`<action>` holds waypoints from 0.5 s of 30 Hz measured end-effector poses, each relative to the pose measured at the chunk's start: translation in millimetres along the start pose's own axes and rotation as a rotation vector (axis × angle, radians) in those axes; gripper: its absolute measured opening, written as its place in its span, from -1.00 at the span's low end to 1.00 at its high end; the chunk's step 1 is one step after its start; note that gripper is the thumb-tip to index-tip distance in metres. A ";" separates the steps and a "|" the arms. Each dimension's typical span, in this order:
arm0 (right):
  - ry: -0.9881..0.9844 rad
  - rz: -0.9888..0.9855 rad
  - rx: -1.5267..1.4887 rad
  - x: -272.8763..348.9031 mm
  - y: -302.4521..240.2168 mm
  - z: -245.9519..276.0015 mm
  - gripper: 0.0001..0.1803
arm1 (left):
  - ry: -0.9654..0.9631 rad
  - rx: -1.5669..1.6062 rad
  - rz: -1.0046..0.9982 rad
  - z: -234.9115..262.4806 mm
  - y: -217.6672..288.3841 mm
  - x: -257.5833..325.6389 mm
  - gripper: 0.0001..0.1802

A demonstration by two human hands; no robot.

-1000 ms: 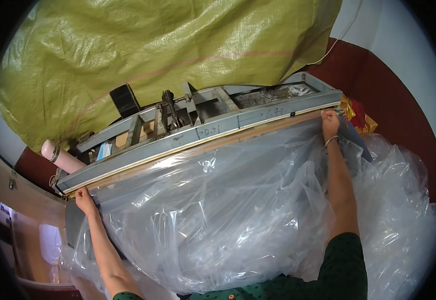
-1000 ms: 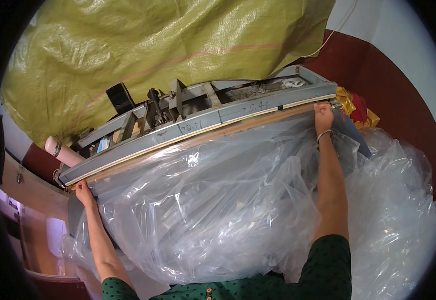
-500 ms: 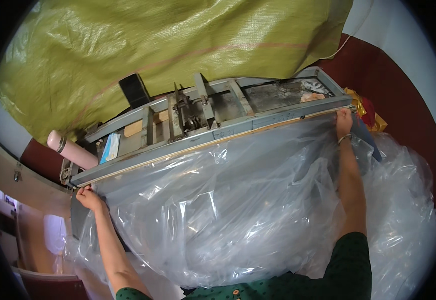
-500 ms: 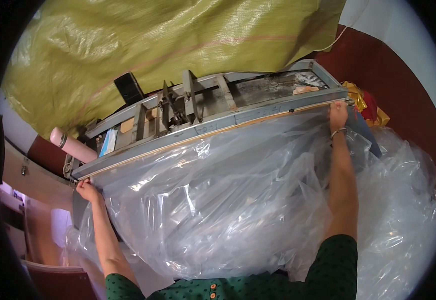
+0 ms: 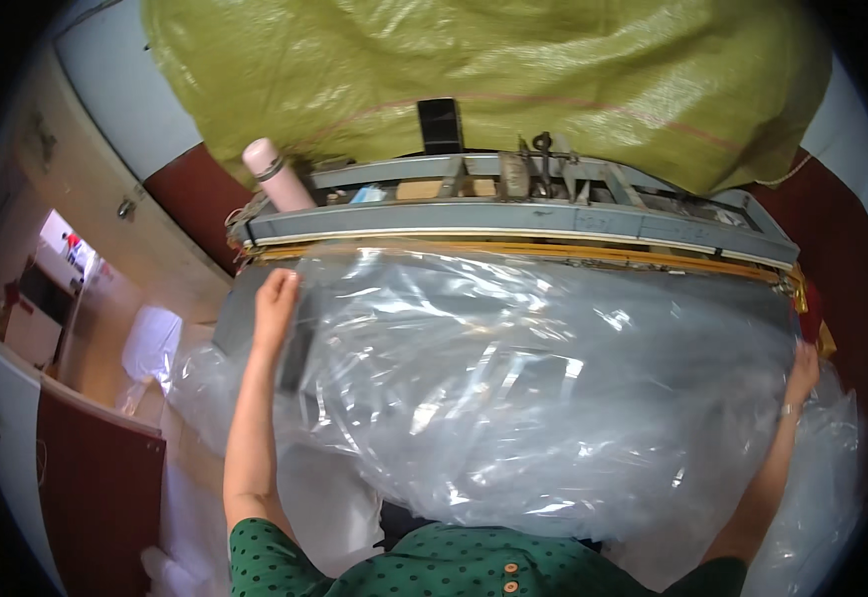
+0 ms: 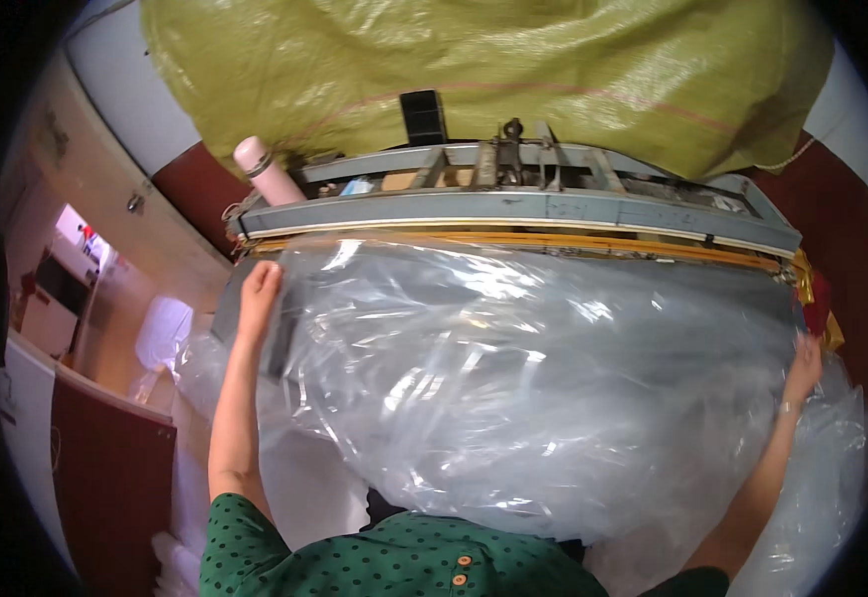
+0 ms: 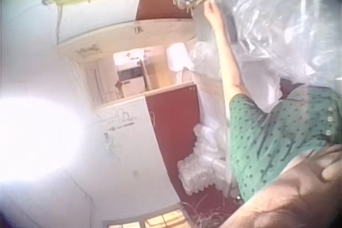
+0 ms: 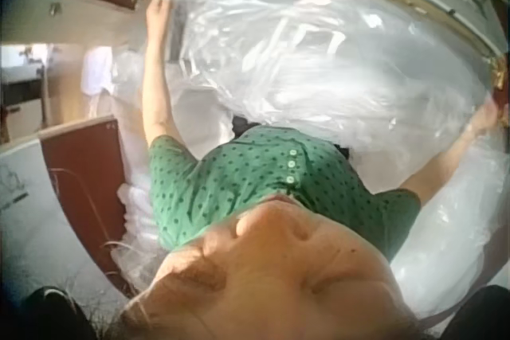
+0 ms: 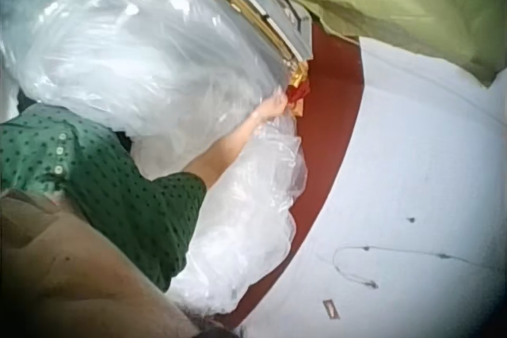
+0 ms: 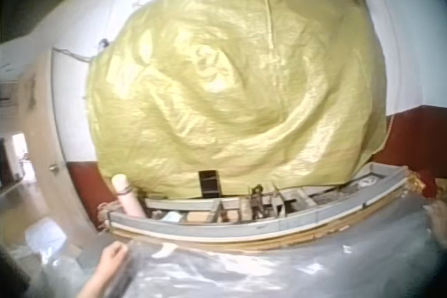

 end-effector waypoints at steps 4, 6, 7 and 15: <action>-0.120 -0.153 0.380 93.4 75.2 79.0 -0.68 | -0.249 0.336 0.139 -21.4 55.3 43.9 -0.80; -0.478 -0.292 0.679 114.8 129.2 97.7 -0.69 | -0.255 0.442 0.137 -22.5 70.5 54.1 -0.82; -0.766 -0.414 0.871 122.8 155.0 97.4 -0.68 | -0.251 0.478 0.131 -19.0 75.8 58.7 -0.82; -0.409 0.125 -0.139 -16.9 -237.0 -99.8 -0.84 | -0.197 0.553 0.069 15.0 118.7 78.6 -0.88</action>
Point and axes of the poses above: each hand's wrist, its own x-axis away from the middle knuckle, its own z-axis out of the back of the hand, y = z × x, the point moved 9 cm from there along -x, towards the middle knuckle, and after that the axes turned 11 degrees about -x, right-handed, at the moved point
